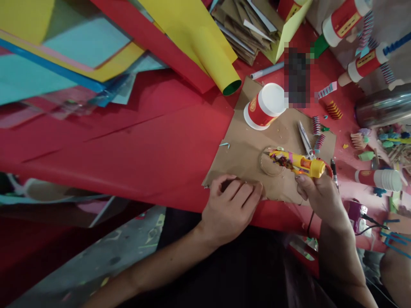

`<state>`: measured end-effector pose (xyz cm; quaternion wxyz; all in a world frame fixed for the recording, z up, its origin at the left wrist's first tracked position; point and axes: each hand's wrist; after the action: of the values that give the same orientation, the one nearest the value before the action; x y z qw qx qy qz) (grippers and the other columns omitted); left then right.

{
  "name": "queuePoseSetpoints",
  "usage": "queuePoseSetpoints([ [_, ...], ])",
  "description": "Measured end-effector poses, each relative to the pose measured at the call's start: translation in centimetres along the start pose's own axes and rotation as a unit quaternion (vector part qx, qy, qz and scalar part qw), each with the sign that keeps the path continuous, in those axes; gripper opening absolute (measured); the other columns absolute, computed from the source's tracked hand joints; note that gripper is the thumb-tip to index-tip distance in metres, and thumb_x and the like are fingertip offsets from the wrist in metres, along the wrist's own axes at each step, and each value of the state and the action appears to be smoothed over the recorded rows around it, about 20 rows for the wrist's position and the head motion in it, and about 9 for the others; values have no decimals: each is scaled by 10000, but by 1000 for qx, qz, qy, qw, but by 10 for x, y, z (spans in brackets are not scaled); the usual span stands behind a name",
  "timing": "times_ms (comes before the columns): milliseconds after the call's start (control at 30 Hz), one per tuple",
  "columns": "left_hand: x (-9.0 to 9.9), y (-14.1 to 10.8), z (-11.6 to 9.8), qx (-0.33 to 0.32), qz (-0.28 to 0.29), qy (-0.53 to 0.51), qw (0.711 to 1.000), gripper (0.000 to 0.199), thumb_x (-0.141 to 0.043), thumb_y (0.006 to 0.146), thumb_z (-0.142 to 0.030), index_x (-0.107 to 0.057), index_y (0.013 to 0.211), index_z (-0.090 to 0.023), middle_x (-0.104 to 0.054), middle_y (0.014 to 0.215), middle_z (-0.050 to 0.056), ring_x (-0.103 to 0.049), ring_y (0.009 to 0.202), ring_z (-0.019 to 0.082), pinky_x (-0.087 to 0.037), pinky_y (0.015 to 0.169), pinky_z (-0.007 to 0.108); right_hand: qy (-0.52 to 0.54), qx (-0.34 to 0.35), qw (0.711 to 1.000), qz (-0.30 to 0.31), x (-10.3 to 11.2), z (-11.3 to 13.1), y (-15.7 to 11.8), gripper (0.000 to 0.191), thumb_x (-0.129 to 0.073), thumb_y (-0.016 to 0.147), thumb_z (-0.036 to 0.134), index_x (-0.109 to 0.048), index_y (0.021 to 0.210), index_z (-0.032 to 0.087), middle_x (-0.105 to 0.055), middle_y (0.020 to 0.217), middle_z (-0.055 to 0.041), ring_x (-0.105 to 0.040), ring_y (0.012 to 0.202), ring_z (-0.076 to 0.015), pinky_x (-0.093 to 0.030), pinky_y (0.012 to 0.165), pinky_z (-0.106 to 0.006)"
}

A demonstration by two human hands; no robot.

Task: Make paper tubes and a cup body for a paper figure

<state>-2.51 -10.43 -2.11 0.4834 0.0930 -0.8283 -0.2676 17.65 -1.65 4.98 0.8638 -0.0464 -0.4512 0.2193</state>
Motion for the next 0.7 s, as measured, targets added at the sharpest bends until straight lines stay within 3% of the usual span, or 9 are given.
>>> queuePoseSetpoints([
  [300,-1,-1,-1,4,-2,-11,1000,142,-664,849,-156,-724,978,-150,-703,734,15,-593,730,173,-452,828,395,-21,0,999,-24,-3,8,6,442,-442,957,472,-407,581,243,-438,481,30,-462,507,-124,-352,512,-276],
  [700,-3,-2,0,2,-4,-13,1000,145,-640,863,-153,-716,986,-142,-698,725,15,-584,721,178,-441,839,397,-38,-24,998,-33,-9,1,1,419,-475,924,533,-540,659,216,-470,488,26,-489,505,-140,-355,513,-275],
])
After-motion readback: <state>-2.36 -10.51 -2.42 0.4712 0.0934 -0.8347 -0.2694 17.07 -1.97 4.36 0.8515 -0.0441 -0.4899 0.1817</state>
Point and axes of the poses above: each hand's wrist, its own y-axis towards the middle knuckle, its own x-axis out of the back of the hand, z = x × y
